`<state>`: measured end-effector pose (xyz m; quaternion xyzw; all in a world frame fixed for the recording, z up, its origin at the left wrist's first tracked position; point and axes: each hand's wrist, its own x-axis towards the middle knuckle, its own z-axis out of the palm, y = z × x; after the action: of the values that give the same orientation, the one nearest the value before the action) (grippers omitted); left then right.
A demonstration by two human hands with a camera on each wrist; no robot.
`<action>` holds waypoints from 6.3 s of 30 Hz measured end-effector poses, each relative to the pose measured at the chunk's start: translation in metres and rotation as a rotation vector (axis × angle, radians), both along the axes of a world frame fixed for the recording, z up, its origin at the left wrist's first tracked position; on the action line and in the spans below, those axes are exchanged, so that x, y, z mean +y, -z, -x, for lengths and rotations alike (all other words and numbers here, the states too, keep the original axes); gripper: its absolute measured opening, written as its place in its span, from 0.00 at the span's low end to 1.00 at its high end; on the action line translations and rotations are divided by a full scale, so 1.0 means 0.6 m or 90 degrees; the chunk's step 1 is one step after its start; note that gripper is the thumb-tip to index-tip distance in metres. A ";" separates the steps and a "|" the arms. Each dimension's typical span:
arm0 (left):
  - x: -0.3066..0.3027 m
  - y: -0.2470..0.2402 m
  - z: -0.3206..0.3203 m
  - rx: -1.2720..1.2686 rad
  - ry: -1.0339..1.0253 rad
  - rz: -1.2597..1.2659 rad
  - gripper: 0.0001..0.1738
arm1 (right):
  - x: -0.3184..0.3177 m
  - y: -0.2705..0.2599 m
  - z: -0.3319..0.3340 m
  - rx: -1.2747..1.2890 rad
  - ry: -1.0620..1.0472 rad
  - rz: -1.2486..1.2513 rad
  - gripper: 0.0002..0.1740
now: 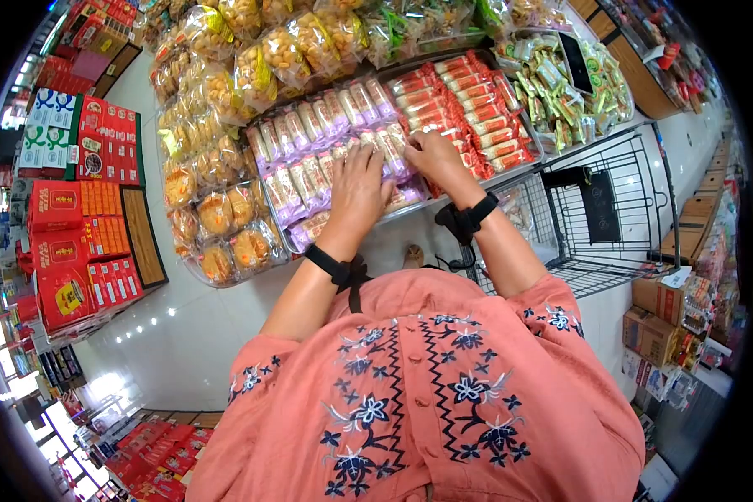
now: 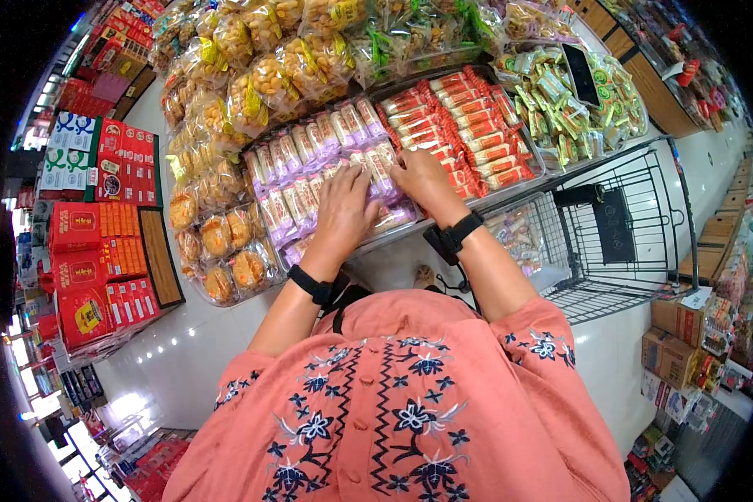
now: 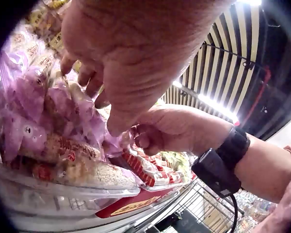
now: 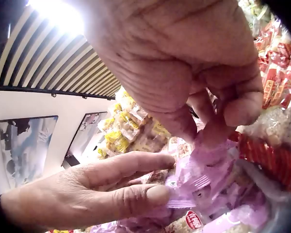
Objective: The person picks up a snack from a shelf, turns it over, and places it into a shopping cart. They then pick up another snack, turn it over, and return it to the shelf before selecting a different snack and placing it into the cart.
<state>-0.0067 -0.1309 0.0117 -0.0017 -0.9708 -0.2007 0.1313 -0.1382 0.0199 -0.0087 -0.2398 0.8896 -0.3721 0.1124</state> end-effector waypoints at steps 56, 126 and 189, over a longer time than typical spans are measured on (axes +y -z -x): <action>-0.019 -0.087 -0.171 -0.206 -0.365 -0.745 0.18 | -0.025 -0.013 -0.123 -0.173 -0.190 0.318 0.15; -0.334 0.057 -0.064 -0.187 -0.188 -0.430 0.29 | -0.255 0.010 -0.197 0.279 -0.121 0.262 0.08; -0.291 -0.028 -0.064 -0.038 -0.318 -0.132 0.21 | -0.303 -0.026 -0.169 0.303 -0.285 0.177 0.10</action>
<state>0.0315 -0.3053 0.0283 0.2570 -0.9189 -0.2604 0.1479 -0.0369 -0.1617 0.0066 -0.5217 0.7570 -0.3898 -0.0530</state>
